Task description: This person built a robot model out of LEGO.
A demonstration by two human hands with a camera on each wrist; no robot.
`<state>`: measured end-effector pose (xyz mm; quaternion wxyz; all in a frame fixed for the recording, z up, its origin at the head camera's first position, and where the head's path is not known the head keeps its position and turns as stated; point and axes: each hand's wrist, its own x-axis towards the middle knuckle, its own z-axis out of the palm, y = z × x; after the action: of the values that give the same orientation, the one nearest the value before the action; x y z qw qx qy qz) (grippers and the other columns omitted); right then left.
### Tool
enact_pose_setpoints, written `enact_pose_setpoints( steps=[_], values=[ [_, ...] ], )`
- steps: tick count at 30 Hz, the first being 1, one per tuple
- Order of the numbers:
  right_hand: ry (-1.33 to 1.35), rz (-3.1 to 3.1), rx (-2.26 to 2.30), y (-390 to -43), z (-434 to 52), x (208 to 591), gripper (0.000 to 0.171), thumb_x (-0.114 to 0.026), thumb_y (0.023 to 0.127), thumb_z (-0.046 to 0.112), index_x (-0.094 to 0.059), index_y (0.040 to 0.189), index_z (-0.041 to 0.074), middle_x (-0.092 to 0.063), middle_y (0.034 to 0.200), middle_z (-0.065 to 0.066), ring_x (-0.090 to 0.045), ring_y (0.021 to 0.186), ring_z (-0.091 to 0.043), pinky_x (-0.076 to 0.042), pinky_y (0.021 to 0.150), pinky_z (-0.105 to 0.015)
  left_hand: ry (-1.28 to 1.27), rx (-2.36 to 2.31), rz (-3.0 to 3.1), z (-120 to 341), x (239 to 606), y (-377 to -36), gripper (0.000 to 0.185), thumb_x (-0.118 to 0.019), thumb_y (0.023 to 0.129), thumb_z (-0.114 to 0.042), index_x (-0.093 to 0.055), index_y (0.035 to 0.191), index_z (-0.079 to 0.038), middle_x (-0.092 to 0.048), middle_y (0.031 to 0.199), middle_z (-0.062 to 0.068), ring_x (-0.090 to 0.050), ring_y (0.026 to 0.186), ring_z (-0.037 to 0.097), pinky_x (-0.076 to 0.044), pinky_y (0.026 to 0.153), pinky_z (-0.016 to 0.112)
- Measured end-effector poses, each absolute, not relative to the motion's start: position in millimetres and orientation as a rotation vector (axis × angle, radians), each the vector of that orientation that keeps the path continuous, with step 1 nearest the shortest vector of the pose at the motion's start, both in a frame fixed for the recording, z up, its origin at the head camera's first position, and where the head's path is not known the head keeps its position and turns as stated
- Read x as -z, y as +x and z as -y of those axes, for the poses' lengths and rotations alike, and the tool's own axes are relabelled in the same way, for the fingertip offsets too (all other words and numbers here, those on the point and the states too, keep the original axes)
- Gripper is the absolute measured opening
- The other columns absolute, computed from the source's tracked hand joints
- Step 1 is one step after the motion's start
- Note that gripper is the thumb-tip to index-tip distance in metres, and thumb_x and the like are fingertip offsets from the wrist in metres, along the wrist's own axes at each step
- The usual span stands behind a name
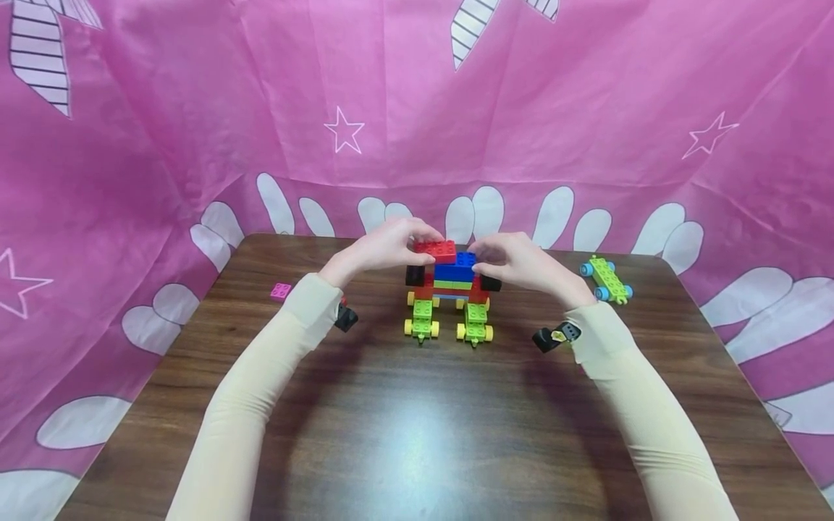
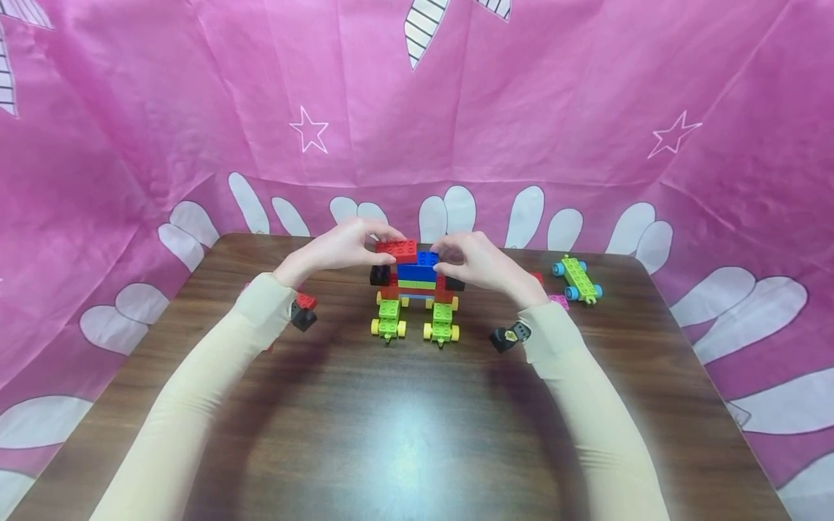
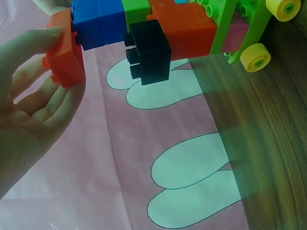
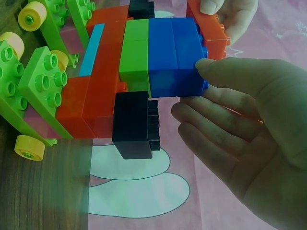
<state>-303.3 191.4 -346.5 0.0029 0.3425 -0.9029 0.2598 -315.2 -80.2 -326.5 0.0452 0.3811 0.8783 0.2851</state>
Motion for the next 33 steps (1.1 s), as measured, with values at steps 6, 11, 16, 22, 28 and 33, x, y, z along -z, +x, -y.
enact_pose_setpoints(
  steps=[6,11,16,22,28,33],
  values=[
    [1.083,2.837,-0.789,-304.4,-191.4,345.0,0.03,-0.072,0.091,0.019,-0.069,0.118,0.006,-0.075,0.107,-0.01,-0.07,0.102,-0.024,-0.058,0.091,-0.044,1.173,-0.815,-2.724,78.5,324.0,-316.0,0.04,-0.073,0.089,-0.023,-0.068,0.126,-0.008,-0.07,0.116,0.008,-0.06,0.1,0.02,-0.055,0.087,0.033],
    [1.091,2.84,-0.802,-305.2,-191.0,343.5,0.029,-0.072,0.091,0.019,-0.069,0.117,0.006,-0.075,0.108,-0.011,-0.07,0.103,-0.025,-0.058,0.091,-0.045,1.137,-0.82,-2.736,76.6,322.3,-315.8,0.04,-0.073,0.087,-0.023,-0.068,0.124,-0.007,-0.07,0.115,0.008,-0.06,0.099,0.02,-0.055,0.087,0.033],
    [1.093,2.842,-0.803,-305.5,-191.5,343.7,0.029,-0.071,0.092,0.019,-0.069,0.118,0.006,-0.075,0.109,-0.011,-0.07,0.104,-0.025,-0.057,0.092,-0.045,1.133,-0.831,-2.743,75.9,323.2,-315.8,0.039,-0.073,0.086,-0.023,-0.069,0.122,-0.008,-0.07,0.112,0.008,-0.06,0.096,0.02,-0.054,0.085,0.033],
    [1.089,2.845,-0.807,-304.5,-191.1,343.7,0.03,-0.071,0.092,0.019,-0.068,0.118,0.005,-0.074,0.11,-0.011,-0.07,0.104,-0.025,-0.057,0.092,-0.045,1.133,-0.871,-2.747,77.0,325.8,-316.1,0.039,-0.073,0.086,-0.023,-0.07,0.122,-0.008,-0.071,0.11,0.008,-0.059,0.093,0.02,-0.054,0.081,0.032],
    [1.092,2.844,-0.811,-303.5,-191.3,343.9,0.03,-0.072,0.091,0.019,-0.068,0.118,0.005,-0.075,0.109,-0.011,-0.07,0.104,-0.025,-0.057,0.092,-0.045,1.133,-0.892,-2.747,76.3,325.6,-314.3,0.039,-0.074,0.085,-0.023,-0.07,0.121,-0.008,-0.071,0.108,0.007,-0.059,0.092,0.019,-0.053,0.079,0.03],
    [1.097,2.841,-0.82,-303.4,-192.0,344.3,0.03,-0.072,0.091,0.019,-0.068,0.118,0.006,-0.075,0.108,-0.01,-0.07,0.103,-0.025,-0.057,0.092,-0.044,1.134,-0.879,-2.744,74.4,324.7,-314.5,0.038,-0.074,0.084,-0.022,-0.07,0.12,-0.008,-0.071,0.109,0.007,-0.059,0.093,0.019,-0.053,0.08,0.03]
  ],
)
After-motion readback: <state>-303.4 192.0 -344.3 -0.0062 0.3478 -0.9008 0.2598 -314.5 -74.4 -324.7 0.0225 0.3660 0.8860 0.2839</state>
